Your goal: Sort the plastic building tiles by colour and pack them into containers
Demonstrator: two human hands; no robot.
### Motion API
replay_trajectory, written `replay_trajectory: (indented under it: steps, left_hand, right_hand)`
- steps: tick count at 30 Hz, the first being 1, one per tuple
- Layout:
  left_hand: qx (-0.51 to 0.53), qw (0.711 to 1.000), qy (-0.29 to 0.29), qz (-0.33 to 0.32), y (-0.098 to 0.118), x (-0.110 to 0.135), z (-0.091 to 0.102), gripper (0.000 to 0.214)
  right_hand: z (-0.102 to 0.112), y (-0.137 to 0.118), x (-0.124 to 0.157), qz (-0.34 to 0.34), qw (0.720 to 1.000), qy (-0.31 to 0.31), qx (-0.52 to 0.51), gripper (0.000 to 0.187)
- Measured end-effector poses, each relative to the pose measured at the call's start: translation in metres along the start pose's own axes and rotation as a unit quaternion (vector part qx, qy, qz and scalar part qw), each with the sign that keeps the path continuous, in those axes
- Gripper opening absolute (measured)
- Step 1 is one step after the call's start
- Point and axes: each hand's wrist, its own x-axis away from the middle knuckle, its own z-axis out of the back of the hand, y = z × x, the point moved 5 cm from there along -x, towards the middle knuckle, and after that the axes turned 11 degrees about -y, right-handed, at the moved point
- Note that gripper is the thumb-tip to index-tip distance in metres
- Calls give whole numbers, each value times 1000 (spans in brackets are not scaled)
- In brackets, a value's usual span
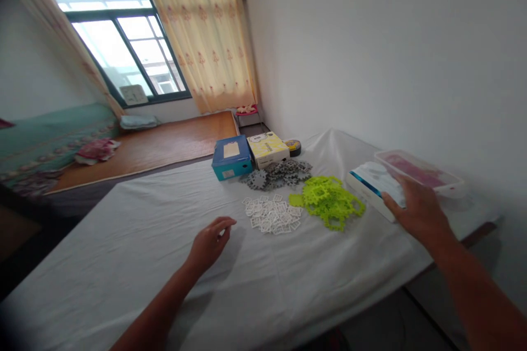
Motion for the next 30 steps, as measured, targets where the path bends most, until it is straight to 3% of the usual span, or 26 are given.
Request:
replay_trajectory:
  steps: [4,9,17,21,26,30]
  left_hand:
    - [-45,996,61,-39,-12,5,-5,33]
    - [-15,993,106,-42,-33,15,-3,34]
    - [54,993,109,-12,-40,16,-1,34]
    - [67,993,97,-26,-37,17,-4,33]
    - [72,992,97,-26,-35,18,-1,34]
    - [75,993,89,-18,-38,16,-3,34]
  right_hand:
    - [1,-80,-15,94,994,-38,-46,52]
    - [-24,-165,-39,171,975,-114,-83,45]
    - [-62,-279,-60,291,930,-215,-65,37]
    - [-73,-296,-93,301,925,-228,-48,36]
    - [-66,-275,-154,230,953,-194,-41,35]
    - [-66,-269,-181,206,958,-194,-54,34]
